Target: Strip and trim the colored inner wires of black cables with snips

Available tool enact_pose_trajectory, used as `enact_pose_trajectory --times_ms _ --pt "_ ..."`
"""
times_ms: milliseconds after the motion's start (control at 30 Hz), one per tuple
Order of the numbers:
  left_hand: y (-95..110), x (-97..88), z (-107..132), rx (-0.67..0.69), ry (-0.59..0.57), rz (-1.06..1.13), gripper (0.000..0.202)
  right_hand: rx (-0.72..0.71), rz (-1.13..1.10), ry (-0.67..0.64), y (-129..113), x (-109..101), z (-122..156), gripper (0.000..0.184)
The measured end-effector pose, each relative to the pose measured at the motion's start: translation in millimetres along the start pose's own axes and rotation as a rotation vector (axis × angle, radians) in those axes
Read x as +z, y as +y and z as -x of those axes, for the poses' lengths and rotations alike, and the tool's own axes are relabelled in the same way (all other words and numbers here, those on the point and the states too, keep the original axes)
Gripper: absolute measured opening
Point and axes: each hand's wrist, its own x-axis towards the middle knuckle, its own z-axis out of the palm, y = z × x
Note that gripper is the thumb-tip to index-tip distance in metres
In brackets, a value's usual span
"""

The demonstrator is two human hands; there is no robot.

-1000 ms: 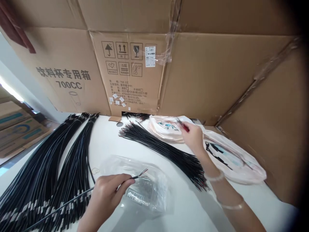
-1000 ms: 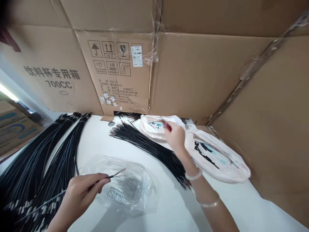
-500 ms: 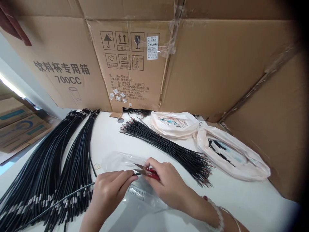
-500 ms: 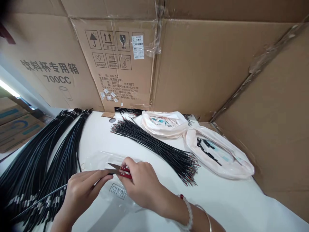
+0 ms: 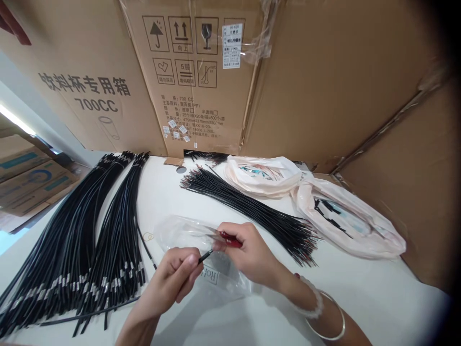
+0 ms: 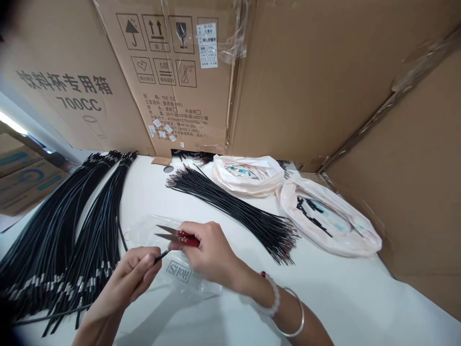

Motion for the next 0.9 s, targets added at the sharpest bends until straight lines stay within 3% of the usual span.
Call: enact_pose_trajectory --times_ms 100,200,333,567,633,700,800,900 --pt "-2.7 7.0 -1.2 -0.176 -0.014 0.414 0.054 0.065 -0.159 -0.141 1.3 -1.7 -9.7 0.030" --pt "-1.6 11.2 -2.1 -0.305 0.017 0.704 0.053 0.042 -0.036 -0.076 1.8 -1.7 -11.4 0.026" --pt "0.4 11.2 -1.1 -0.347 0.018 0.880 0.049 -0.115 0.201 -0.010 -0.4 -2.1 -6.6 0.016" --pt "3.1 10.7 5.4 -0.412 -0.108 1.099 0.043 -0.438 0.233 0.057 19.5 2.7 -10.2 0.014" --pt "3.9 12.1 5.9 -0.444 -0.105 1.074 0.044 -0.401 0.196 0.084 22.5 5.3 -11.2 0.017" --pt "3.0 14.4 4.7 -0.459 -0.040 0.938 0.047 -0.241 0.114 0.060 21.7 6.2 -10.9 0.024" --pt "-3.5 17.9 1.1 -0.331 0.215 0.501 0.050 0.039 -0.004 0.044 18.0 3.9 -5.2 0.027" --pt "-14.8 20.1 -1.5 -0.123 0.455 0.071 0.050 0.169 -0.035 0.169 17.4 2.4 11.5 0.020"
